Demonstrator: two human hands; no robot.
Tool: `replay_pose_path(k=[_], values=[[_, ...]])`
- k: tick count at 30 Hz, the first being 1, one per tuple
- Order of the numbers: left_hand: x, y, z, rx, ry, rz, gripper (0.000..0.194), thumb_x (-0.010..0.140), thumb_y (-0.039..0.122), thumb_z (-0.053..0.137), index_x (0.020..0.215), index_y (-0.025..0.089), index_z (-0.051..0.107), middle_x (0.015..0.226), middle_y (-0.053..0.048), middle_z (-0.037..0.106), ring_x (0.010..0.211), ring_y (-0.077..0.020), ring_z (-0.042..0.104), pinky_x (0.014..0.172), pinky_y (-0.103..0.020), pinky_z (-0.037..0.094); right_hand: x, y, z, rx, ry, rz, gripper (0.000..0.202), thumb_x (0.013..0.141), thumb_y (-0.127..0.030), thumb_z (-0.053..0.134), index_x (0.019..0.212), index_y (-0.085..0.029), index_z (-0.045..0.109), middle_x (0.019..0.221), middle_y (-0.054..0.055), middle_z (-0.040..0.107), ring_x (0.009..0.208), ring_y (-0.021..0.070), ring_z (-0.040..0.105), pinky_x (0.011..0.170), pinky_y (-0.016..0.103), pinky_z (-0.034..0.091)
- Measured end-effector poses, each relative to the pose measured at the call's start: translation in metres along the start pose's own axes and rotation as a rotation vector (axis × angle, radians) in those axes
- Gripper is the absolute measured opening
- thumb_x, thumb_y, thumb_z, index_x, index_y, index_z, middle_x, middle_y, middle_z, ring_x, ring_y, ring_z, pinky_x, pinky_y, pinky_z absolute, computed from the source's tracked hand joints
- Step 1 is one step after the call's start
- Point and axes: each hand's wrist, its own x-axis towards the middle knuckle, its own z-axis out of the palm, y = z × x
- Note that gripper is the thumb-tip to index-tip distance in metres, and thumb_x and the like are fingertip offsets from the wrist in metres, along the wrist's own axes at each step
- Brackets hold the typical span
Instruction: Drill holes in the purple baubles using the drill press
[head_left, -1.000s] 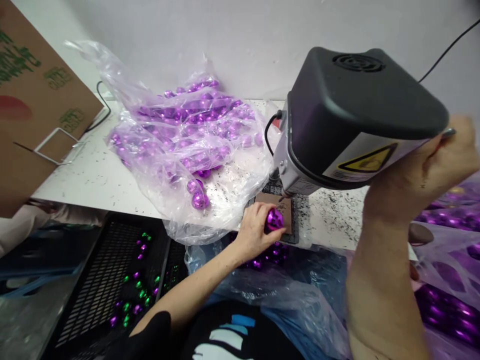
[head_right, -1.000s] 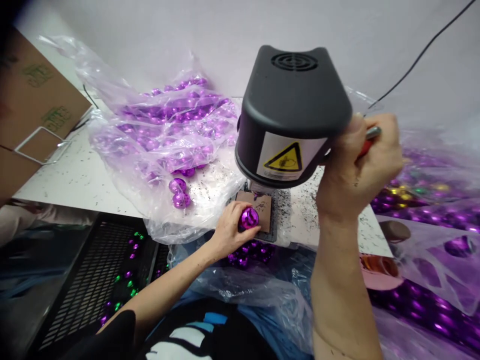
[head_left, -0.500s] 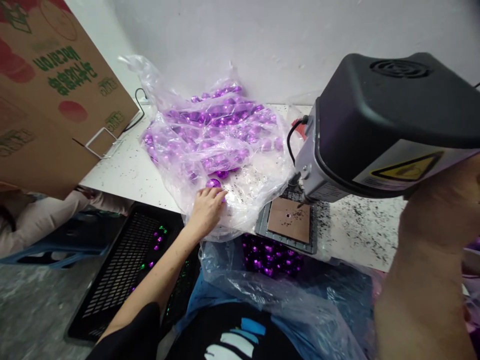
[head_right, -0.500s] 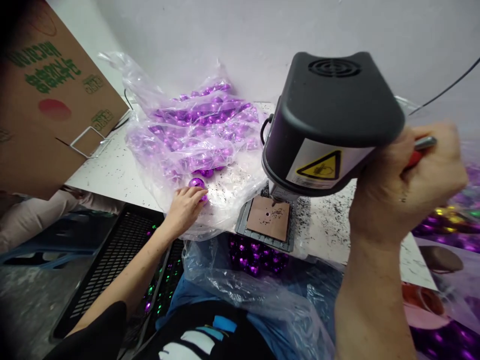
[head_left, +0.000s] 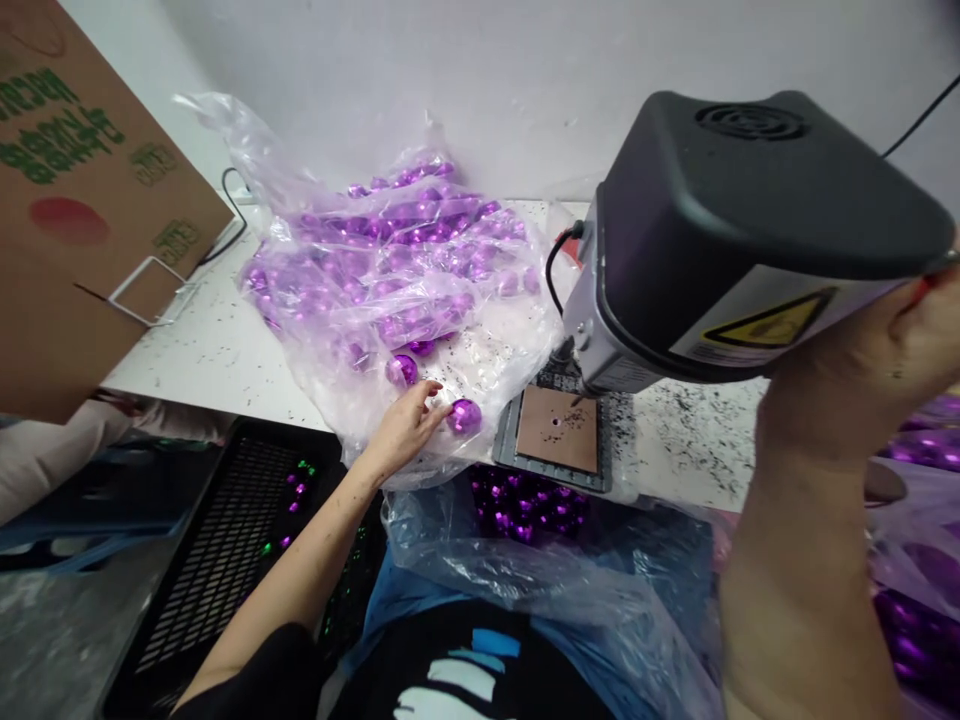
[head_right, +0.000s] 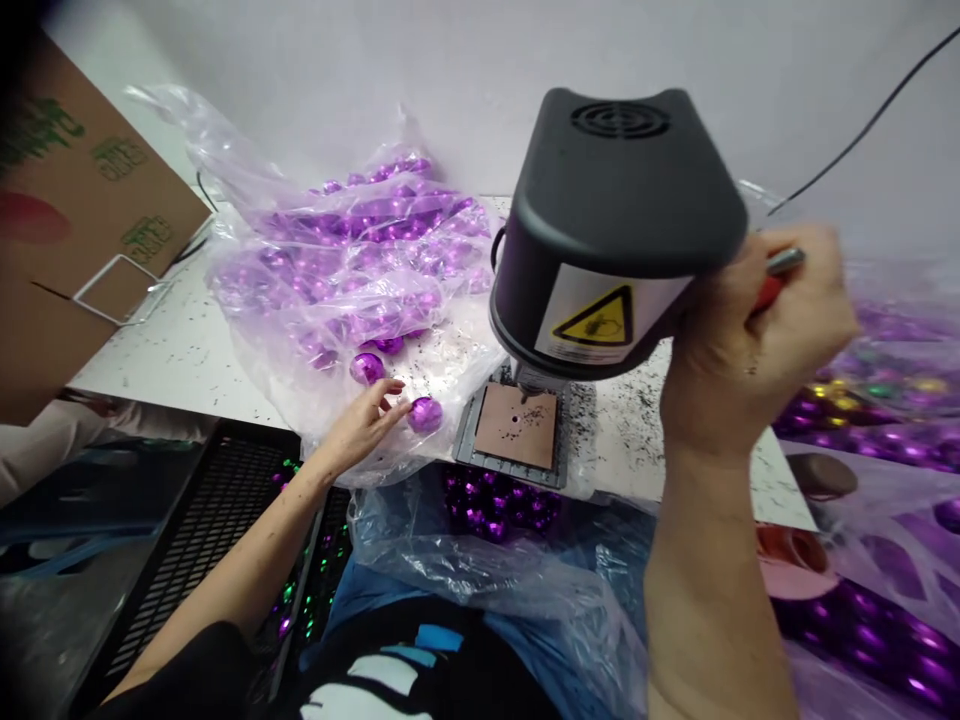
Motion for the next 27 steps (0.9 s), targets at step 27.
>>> replay_pose_path(k=[27], values=[[0.008, 0.069, 0.006, -1.084, 0.427, 0.009, 0.048, 0.073, 0.035, 0.079, 0.117, 0.026, 0.06, 0.112, -0.003, 0.063, 0.101, -0.0156, 0.063, 0.09, -0.029, 0.051, 0.008, 0.003, 0.007, 0.037, -0.047, -0.014, 0.065, 0.086, -0.072, 0.038, 0.071, -0.009, 0.046, 0.064, -0.002, 0.033, 0.068, 0.0, 0.04, 0.061, 0.018, 0.026]])
